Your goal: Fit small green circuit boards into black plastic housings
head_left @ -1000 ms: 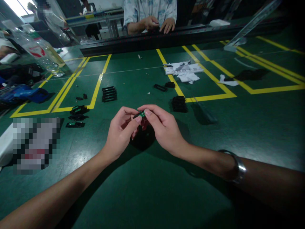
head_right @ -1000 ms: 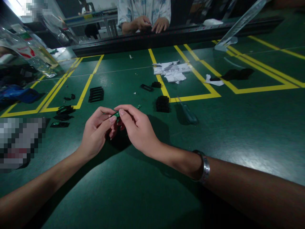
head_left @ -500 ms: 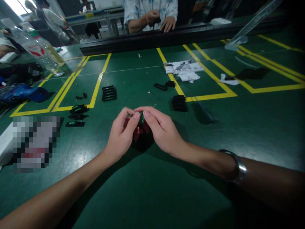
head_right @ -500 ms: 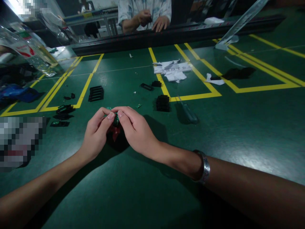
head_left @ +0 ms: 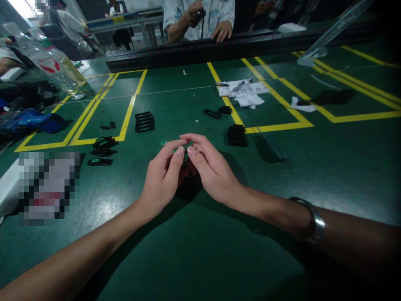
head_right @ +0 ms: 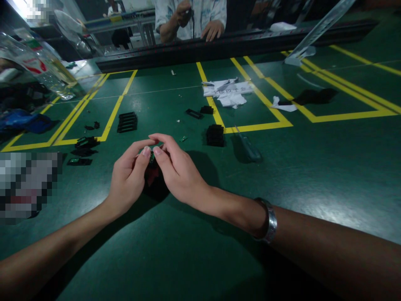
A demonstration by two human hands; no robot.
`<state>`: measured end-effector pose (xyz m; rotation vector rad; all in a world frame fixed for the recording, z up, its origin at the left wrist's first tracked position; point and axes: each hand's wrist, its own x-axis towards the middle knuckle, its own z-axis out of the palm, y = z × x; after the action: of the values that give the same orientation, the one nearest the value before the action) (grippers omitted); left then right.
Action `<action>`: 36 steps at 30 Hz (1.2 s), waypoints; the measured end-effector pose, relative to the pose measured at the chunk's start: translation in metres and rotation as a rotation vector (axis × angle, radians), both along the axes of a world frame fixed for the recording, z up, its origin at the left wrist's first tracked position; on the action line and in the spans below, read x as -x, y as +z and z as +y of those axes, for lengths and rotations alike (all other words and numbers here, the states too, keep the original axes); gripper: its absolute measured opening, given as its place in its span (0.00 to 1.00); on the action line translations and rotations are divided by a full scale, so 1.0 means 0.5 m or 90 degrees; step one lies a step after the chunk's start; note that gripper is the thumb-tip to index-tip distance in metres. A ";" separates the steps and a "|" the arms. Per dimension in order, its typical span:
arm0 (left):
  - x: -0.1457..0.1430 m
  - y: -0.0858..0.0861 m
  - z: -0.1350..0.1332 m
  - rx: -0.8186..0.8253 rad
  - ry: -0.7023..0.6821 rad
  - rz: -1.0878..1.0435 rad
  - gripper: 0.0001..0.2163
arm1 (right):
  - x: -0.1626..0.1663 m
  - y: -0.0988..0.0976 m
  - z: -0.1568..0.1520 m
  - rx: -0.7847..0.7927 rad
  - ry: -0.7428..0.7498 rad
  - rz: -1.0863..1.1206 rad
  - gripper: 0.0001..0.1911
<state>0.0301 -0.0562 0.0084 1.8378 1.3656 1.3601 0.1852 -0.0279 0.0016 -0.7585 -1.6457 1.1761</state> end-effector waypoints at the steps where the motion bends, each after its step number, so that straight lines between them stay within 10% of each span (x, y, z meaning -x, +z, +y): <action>1: -0.001 0.001 -0.001 -0.016 0.007 0.010 0.12 | 0.001 0.000 0.000 0.001 -0.010 0.000 0.16; 36: -0.007 -0.011 -0.011 -0.088 0.050 0.060 0.13 | 0.018 0.006 -0.005 -0.203 -0.066 -0.107 0.13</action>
<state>0.0336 -0.0619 0.0029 1.9803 1.4372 1.4573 0.1762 -0.0306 0.0044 -0.7428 -1.8530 0.7690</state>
